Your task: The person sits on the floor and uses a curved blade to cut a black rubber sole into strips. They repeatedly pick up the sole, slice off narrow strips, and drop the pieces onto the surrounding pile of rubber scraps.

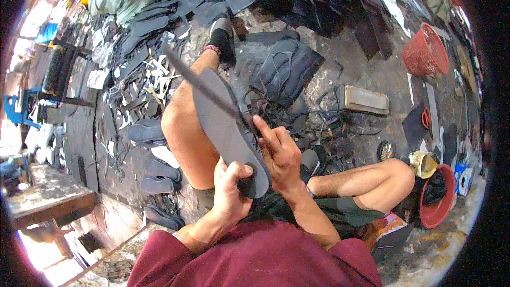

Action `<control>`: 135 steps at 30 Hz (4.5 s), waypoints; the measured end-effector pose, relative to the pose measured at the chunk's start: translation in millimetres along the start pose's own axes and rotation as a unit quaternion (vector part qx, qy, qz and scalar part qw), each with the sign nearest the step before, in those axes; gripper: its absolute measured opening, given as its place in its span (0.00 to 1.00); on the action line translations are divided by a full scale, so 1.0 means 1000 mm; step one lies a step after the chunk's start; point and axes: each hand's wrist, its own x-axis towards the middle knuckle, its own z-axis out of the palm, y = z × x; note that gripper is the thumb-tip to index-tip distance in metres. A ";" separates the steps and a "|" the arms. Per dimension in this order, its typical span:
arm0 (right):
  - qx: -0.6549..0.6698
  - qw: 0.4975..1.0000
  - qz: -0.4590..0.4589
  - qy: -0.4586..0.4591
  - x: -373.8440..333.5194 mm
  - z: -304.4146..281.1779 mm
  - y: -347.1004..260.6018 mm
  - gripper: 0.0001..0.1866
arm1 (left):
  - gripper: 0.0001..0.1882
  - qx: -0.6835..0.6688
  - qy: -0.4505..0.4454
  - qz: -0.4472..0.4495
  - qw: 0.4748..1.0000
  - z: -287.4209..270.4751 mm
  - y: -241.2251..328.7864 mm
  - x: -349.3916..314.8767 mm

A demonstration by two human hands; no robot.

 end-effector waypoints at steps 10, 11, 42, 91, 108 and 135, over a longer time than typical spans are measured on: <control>0.173 0.980 0.091 -0.033 0.069 -0.020 -0.006 0.20 | 0.32 0.058 -0.018 0.057 0.997 -0.023 -0.011 -0.021; 0.227 0.965 0.134 -0.005 0.069 -0.031 -0.006 0.20 | 0.32 -0.002 -0.018 0.112 0.993 -0.016 0.001 -0.034; 0.008 0.895 0.420 0.151 0.071 0.002 0.326 0.15 | 0.44 0.544 0.703 -0.136 0.438 -0.492 -0.083 0.018; -0.046 0.987 0.110 -0.110 -0.098 -0.087 -0.002 0.20 | 0.29 0.058 0.086 0.127 0.986 0.006 0.005 0.029; 0.355 0.899 0.226 -0.123 -0.062 0.021 0.082 0.21 | 0.35 0.102 0.059 0.082 0.990 -0.031 0.004 0.023; 0.037 0.995 -0.012 -0.087 -0.087 -0.070 0.016 0.19 | 0.19 0.078 -0.132 -0.076 0.985 -0.059 0.085 0.005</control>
